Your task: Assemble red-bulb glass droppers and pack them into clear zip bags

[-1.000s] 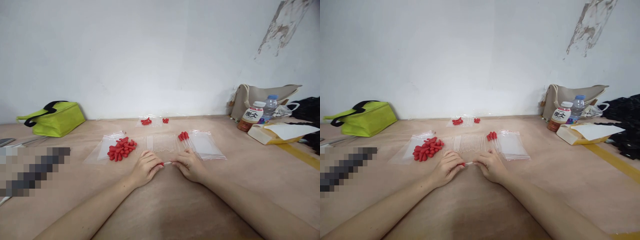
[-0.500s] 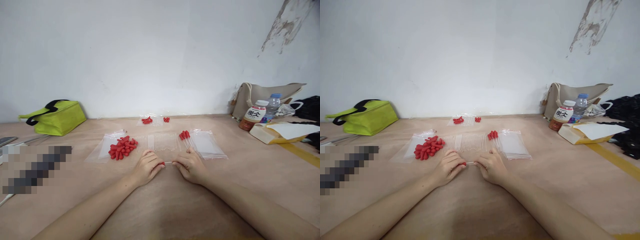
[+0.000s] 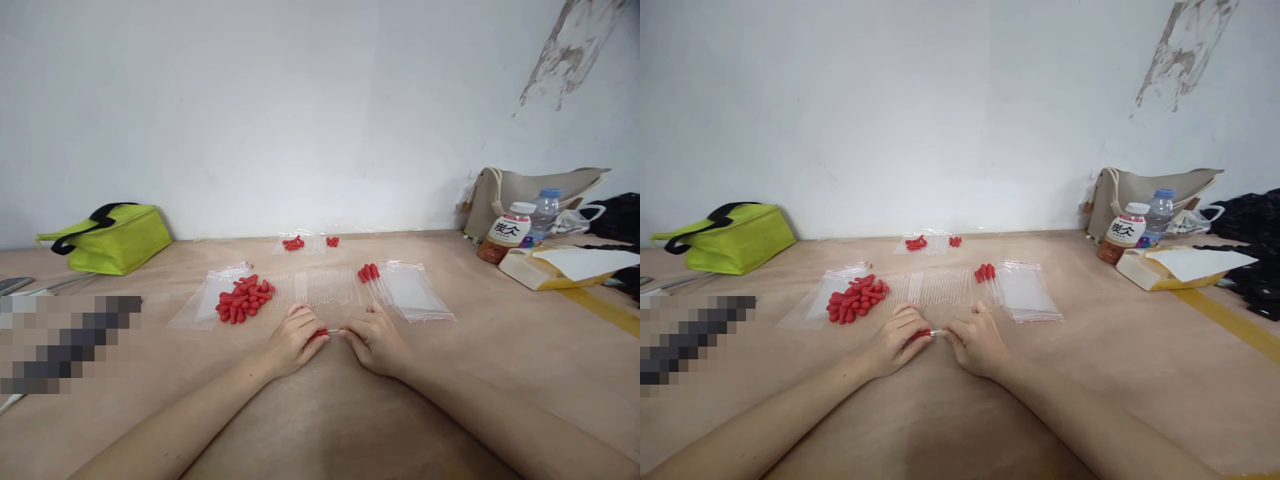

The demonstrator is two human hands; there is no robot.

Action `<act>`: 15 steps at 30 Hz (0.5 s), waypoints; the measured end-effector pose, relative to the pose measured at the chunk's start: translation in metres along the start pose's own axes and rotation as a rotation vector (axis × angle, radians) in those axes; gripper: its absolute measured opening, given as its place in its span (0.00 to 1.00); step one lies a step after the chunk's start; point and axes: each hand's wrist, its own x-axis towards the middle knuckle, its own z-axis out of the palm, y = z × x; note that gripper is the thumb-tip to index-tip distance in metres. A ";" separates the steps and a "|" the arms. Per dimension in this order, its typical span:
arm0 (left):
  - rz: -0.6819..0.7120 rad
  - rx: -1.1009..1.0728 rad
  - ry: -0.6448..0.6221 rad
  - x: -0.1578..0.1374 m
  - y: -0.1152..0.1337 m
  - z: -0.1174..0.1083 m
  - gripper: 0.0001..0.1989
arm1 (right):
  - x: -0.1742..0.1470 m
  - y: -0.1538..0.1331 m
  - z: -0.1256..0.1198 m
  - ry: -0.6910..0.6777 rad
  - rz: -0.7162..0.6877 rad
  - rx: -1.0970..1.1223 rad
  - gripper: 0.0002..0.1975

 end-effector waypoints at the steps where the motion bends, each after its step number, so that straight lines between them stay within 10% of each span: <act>1: -0.001 0.000 -0.002 0.000 0.000 0.000 0.07 | 0.000 -0.001 0.000 -0.004 0.009 0.003 0.11; 15: 0.025 0.093 -0.023 0.004 -0.009 -0.008 0.07 | 0.010 -0.008 -0.006 -0.083 0.047 0.007 0.08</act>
